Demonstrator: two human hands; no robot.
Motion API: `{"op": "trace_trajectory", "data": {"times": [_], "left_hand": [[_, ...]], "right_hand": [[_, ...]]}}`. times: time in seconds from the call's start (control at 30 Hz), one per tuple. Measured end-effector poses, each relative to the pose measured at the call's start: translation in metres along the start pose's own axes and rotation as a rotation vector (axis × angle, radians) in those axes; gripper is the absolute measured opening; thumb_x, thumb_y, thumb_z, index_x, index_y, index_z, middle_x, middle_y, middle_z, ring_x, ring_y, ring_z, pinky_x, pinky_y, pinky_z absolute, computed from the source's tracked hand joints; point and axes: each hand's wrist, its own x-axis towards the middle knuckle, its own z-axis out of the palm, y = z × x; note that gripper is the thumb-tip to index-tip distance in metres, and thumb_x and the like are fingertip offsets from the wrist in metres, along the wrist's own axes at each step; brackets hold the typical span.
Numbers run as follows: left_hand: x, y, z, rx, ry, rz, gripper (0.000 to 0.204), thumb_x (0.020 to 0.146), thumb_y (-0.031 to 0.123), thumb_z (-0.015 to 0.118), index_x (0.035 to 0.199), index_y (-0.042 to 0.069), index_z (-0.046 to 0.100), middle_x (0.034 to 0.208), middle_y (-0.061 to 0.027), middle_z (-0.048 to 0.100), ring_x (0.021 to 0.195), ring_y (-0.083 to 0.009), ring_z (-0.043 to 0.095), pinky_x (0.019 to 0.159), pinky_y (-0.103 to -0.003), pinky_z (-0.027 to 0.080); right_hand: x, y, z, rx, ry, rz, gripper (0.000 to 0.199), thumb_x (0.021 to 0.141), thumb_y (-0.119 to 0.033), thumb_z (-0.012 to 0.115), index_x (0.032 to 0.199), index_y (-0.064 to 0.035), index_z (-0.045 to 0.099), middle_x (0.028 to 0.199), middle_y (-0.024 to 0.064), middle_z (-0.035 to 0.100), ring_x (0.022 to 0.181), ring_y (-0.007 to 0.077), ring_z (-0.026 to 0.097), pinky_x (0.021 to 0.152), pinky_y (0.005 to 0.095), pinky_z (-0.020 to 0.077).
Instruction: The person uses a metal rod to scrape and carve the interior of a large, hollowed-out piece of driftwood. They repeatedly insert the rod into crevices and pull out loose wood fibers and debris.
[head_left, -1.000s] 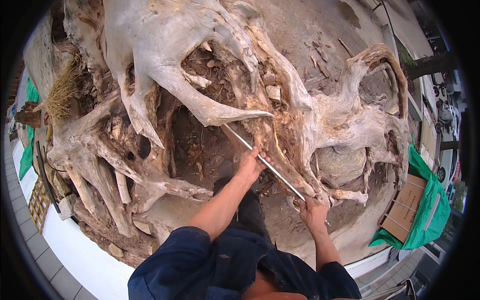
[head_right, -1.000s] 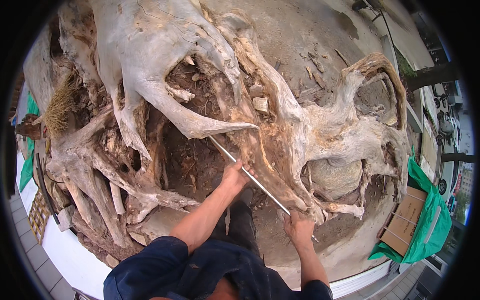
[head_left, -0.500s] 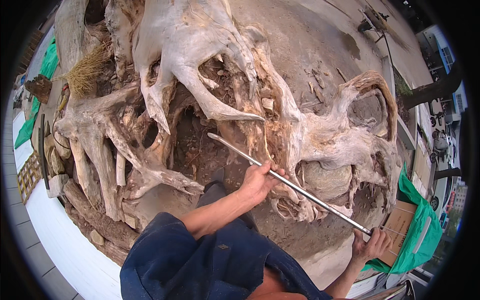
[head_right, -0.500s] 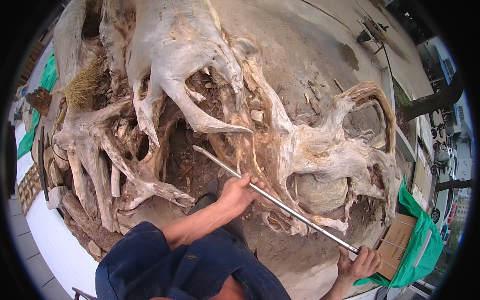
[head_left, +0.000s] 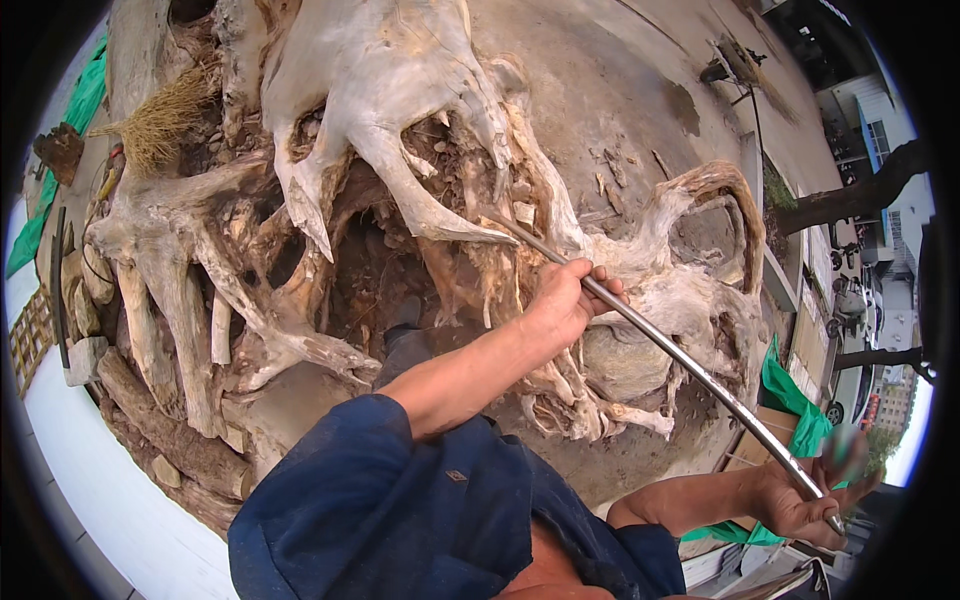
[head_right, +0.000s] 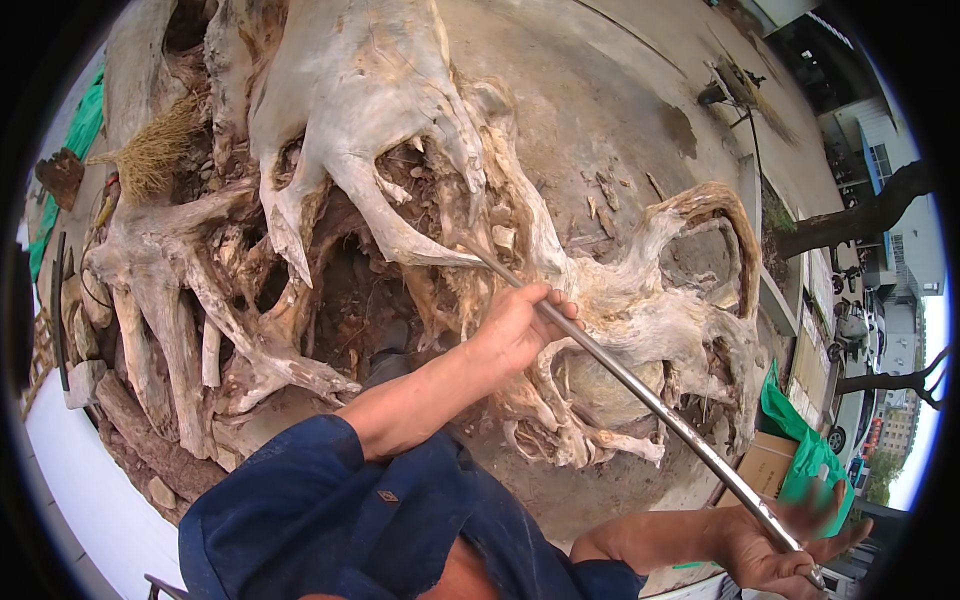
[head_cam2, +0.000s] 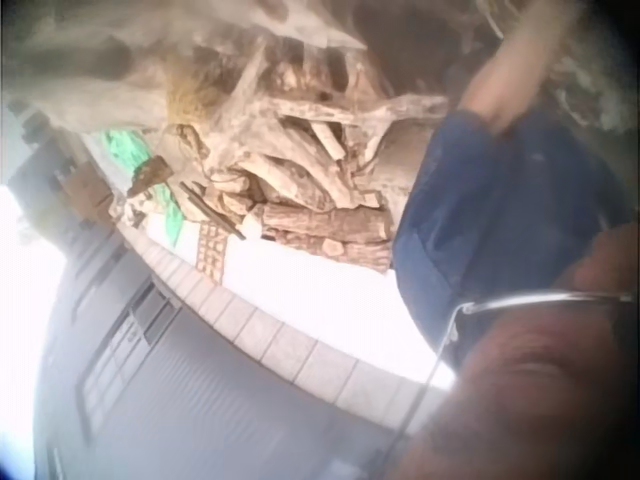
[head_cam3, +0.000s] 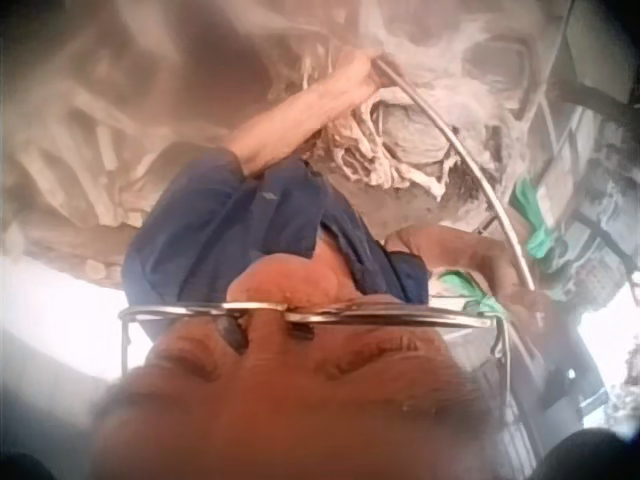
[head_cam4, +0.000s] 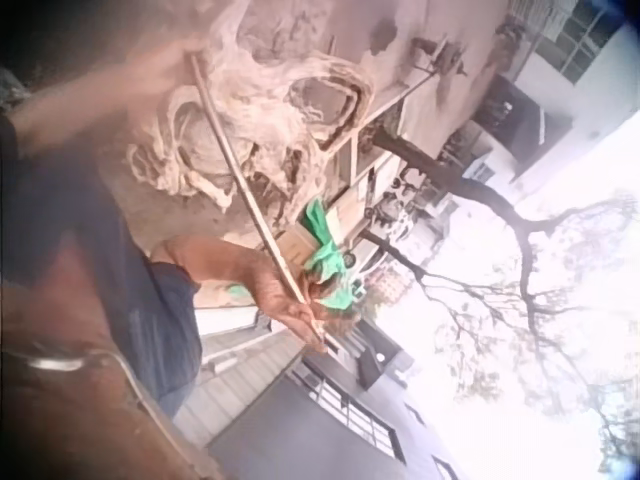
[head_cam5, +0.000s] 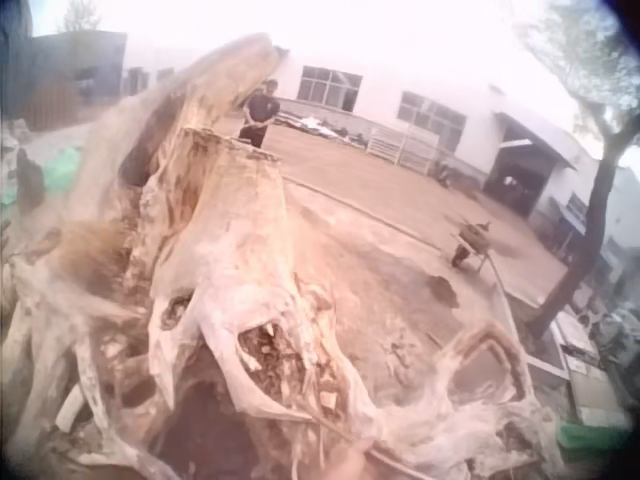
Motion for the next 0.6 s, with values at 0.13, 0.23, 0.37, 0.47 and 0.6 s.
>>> {"op": "trace_trajectory", "data": {"times": [0.13, 0.23, 0.37, 0.47, 0.6], "left_hand": [[0.030, 0.036, -0.012, -0.040, 0.094, -0.014, 0.018, 0.101, 0.008, 0.044, 0.087, -0.002, 0.050, 0.080, -0.0131, 0.059, 0.069, -0.0297, 0.067, 0.066, -0.054, 0.064], [0.054, 0.067, -0.027, -0.085, 0.118, -0.018, 0.018, 0.101, 0.009, 0.044, 0.087, 0.000, 0.050, 0.078, -0.0119, 0.058, 0.067, -0.0282, 0.066, 0.063, -0.050, 0.062], [0.079, 0.102, -0.039, -0.156, 0.172, -0.039, 0.018, 0.101, 0.010, 0.043, 0.086, 0.002, 0.051, 0.075, -0.0114, 0.058, 0.064, -0.0264, 0.062, 0.060, -0.045, 0.059], [0.095, 0.122, -0.043, -0.180, 0.225, -0.076, 0.018, 0.102, 0.010, 0.044, 0.086, 0.003, 0.048, 0.075, -0.0098, 0.056, 0.063, -0.0242, 0.060, 0.060, -0.044, 0.058], [0.112, 0.143, -0.053, -0.286, 0.207, -0.139, 0.018, 0.102, 0.010, 0.045, 0.086, 0.004, 0.046, 0.074, -0.0083, 0.054, 0.063, -0.0231, 0.058, 0.060, -0.040, 0.057]], "right_hand": [[-0.006, -0.025, 0.078, 0.302, 0.033, 0.162, 0.042, 0.104, -0.028, 0.053, 0.134, 0.0009, 0.053, 0.135, 0.0284, 0.055, 0.105, 0.0353, 0.070, 0.086, 0.0402, 0.0621], [-0.002, -0.021, 0.114, 0.824, -0.513, 0.254, 0.054, 0.107, -0.031, 0.049, 0.144, 0.0073, 0.044, 0.107, 0.0210, 0.066, 0.071, 0.0191, 0.069, 0.062, 0.0256, 0.0570], [-0.016, -0.023, 0.158, 1.036, -0.606, 0.480, 0.055, 0.108, -0.030, 0.048, 0.150, 0.0045, 0.040, 0.068, 0.0018, 0.060, 0.035, 0.0050, 0.043, 0.034, 0.0181, 0.0340], [-0.025, -0.024, 0.197, 1.040, -0.655, 0.493, 0.058, 0.107, -0.036, 0.050, 0.148, 0.0053, 0.042, 0.060, -0.0024, 0.055, 0.036, 0.0022, 0.040, 0.034, 0.0178, 0.0312], [-0.035, -0.038, 0.252, 1.028, -0.723, 0.455, 0.059, 0.105, -0.042, 0.053, 0.140, 0.0048, 0.046, 0.056, -0.0046, 0.054, 0.037, 0.0018, 0.041, 0.036, 0.0186, 0.0331]]}}
